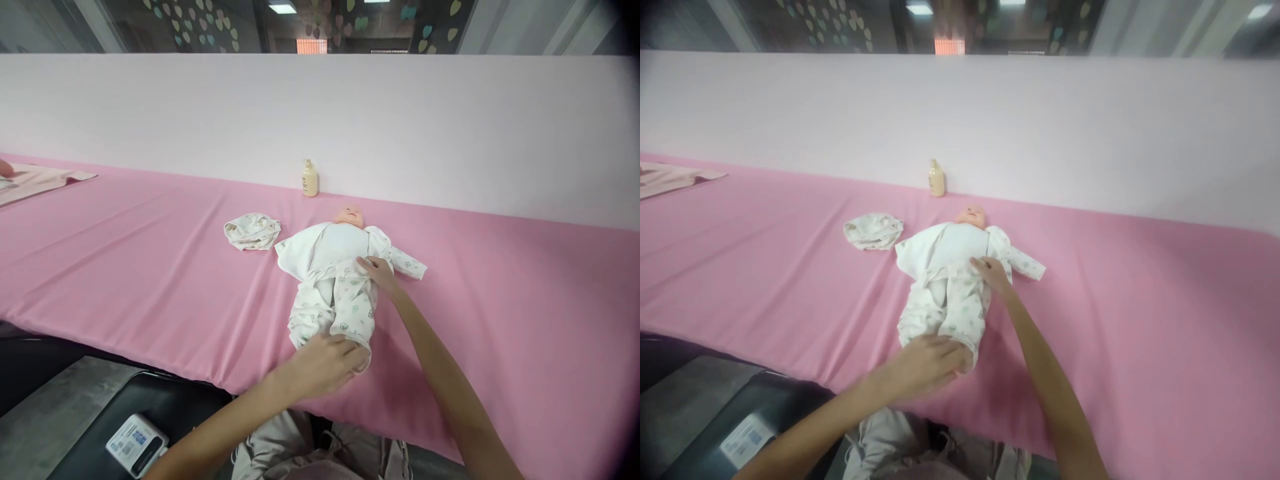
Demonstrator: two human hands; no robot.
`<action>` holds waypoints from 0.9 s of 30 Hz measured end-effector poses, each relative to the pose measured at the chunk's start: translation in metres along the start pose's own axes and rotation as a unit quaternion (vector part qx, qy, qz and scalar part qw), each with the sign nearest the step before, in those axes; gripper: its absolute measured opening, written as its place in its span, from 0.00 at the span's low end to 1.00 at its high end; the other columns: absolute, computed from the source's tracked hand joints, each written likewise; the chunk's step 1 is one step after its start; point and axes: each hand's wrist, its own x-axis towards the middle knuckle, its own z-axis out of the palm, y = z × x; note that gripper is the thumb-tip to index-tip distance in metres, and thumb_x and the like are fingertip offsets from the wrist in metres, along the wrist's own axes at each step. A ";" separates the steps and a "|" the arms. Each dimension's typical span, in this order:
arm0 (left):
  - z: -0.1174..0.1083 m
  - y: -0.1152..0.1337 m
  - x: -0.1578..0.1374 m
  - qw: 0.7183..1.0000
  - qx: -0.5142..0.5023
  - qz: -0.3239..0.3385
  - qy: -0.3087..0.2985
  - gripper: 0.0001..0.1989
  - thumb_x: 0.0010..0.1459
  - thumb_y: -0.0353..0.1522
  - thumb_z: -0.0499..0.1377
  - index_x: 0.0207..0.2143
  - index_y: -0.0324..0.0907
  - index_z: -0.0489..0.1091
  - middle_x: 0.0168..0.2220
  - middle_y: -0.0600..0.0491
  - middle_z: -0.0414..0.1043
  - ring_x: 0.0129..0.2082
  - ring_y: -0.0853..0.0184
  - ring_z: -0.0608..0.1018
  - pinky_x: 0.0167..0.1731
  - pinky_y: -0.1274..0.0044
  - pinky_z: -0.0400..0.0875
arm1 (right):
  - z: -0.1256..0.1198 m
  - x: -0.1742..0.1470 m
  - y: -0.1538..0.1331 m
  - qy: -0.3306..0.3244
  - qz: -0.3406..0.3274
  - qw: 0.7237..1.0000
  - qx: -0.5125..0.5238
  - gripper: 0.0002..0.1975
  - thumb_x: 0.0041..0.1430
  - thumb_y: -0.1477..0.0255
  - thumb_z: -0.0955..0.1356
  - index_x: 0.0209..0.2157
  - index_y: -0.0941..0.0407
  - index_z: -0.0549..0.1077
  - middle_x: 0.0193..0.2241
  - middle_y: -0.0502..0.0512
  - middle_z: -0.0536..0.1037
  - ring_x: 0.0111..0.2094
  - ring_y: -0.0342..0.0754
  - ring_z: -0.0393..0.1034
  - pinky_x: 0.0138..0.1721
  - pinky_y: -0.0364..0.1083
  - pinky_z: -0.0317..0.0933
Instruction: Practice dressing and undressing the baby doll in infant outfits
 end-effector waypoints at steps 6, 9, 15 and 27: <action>-0.032 -0.077 0.036 0.942 -0.170 -0.194 0.217 0.13 0.64 0.35 0.48 0.41 0.42 0.70 0.40 0.51 0.75 0.38 0.66 0.75 0.40 0.74 0.67 | -0.021 -0.014 -0.032 -0.148 -0.023 0.987 -0.053 0.15 0.51 0.58 0.67 0.26 0.57 0.73 0.19 0.45 0.58 0.21 0.39 0.51 0.23 0.41 0.48; -0.023 -0.111 0.056 0.934 -0.166 -0.217 0.229 0.17 0.65 0.36 0.45 0.38 0.40 0.72 0.38 0.50 0.75 0.42 0.63 0.73 0.46 0.71 0.64 | -0.031 -0.022 -0.042 -0.241 -0.038 0.964 -0.105 0.20 0.49 0.59 0.69 0.42 0.54 0.76 0.21 0.46 0.64 0.23 0.41 0.57 0.25 0.42 0.52; -0.003 -0.109 0.061 0.978 -0.168 -0.110 0.063 0.11 0.60 0.37 0.53 0.39 0.43 0.72 0.40 0.52 0.75 0.44 0.62 0.73 0.49 0.70 0.61 | -0.027 -0.030 -0.043 -0.198 -0.060 0.935 -0.287 0.09 0.46 0.65 0.70 0.24 0.57 0.70 0.21 0.47 0.66 0.23 0.42 0.58 0.24 0.43 0.49; -0.042 -0.134 0.071 0.841 -0.500 -0.049 -0.202 0.14 0.56 0.42 0.56 0.30 0.40 0.68 0.26 0.56 0.61 0.26 0.72 0.63 0.25 0.79 0.57 | -0.020 -0.032 -0.064 -0.374 -0.104 0.921 -0.033 0.14 0.54 0.60 0.68 0.30 0.58 0.74 0.21 0.46 0.64 0.23 0.39 0.53 0.25 0.43 0.47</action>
